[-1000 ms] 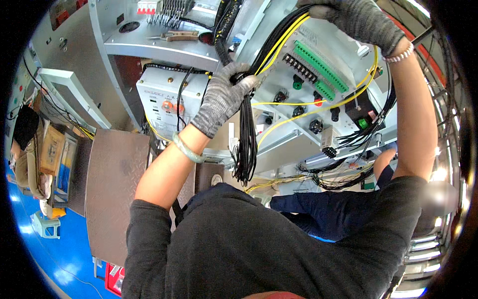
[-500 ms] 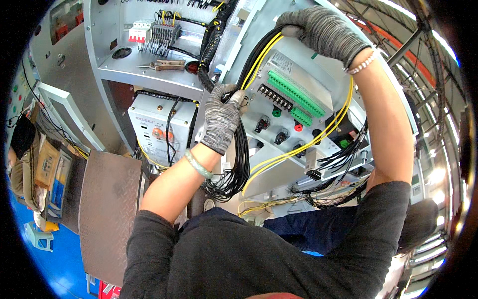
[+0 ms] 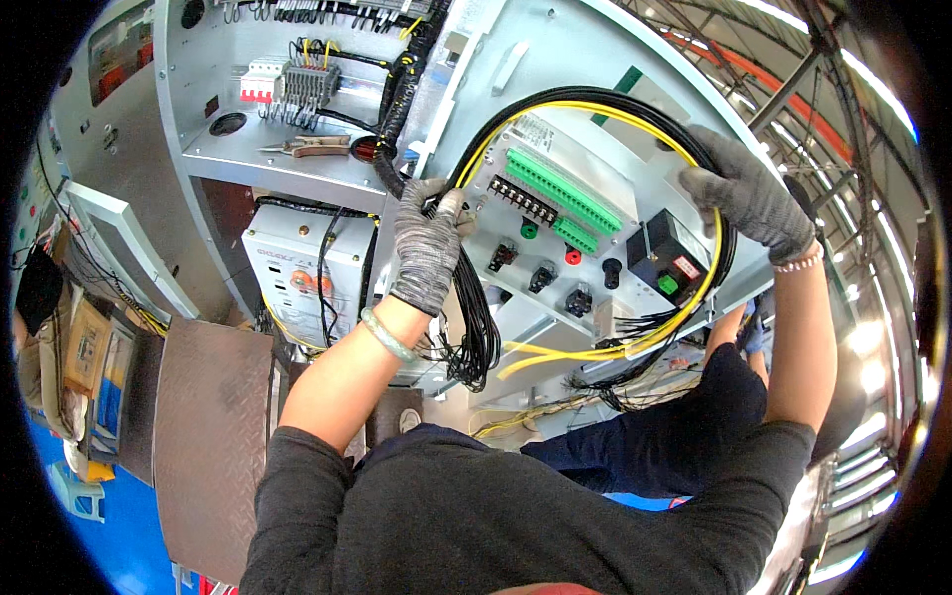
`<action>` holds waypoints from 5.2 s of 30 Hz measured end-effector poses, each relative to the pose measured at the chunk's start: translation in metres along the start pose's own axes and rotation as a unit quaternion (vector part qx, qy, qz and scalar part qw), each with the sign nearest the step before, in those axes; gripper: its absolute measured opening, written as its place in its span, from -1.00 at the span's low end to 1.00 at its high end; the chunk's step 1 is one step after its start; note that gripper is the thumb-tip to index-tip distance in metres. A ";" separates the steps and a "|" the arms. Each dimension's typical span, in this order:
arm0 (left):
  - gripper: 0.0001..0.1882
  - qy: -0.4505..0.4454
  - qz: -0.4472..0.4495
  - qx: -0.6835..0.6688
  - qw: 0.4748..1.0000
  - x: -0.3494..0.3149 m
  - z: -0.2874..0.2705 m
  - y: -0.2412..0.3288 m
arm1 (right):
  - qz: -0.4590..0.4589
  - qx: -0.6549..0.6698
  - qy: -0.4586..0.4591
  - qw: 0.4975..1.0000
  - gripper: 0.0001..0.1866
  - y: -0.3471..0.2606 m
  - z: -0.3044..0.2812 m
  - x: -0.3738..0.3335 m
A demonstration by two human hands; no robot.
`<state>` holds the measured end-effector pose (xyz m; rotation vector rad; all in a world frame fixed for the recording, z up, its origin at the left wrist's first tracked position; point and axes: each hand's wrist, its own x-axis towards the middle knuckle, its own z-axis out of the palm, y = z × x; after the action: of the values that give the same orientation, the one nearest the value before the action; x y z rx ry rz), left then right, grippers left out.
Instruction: The person gathers and organizes bundles of black and yellow cables inside an open electrical cabinet. They separate, align, and route the cables while another person works nearby in the same cabinet.
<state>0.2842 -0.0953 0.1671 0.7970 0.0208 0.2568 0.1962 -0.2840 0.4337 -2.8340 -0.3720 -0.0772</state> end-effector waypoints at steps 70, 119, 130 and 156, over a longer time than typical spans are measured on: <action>-0.78 -0.011 -0.061 0.037 0.997 -0.004 -0.001 0.006 | -0.063 0.156 0.185 0.968 -0.69 0.023 0.186 -0.074; -0.65 -0.142 -0.157 0.133 0.968 -0.022 -0.051 0.028 | -0.034 0.442 -0.023 0.896 -0.51 0.011 0.293 -0.018; -0.65 -0.172 -0.172 0.113 0.963 -0.016 -0.056 0.041 | -0.065 0.447 -0.085 0.888 -0.56 0.048 0.307 -0.013; -0.54 -0.217 -0.197 0.133 0.947 -0.015 -0.086 0.035 | -0.122 0.200 -0.177 0.956 -0.53 0.132 0.484 -0.076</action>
<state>0.2517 -0.0146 0.1303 1.0844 -0.2032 -0.3116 0.1651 -0.2884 -0.0727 -2.3803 -0.7240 0.4162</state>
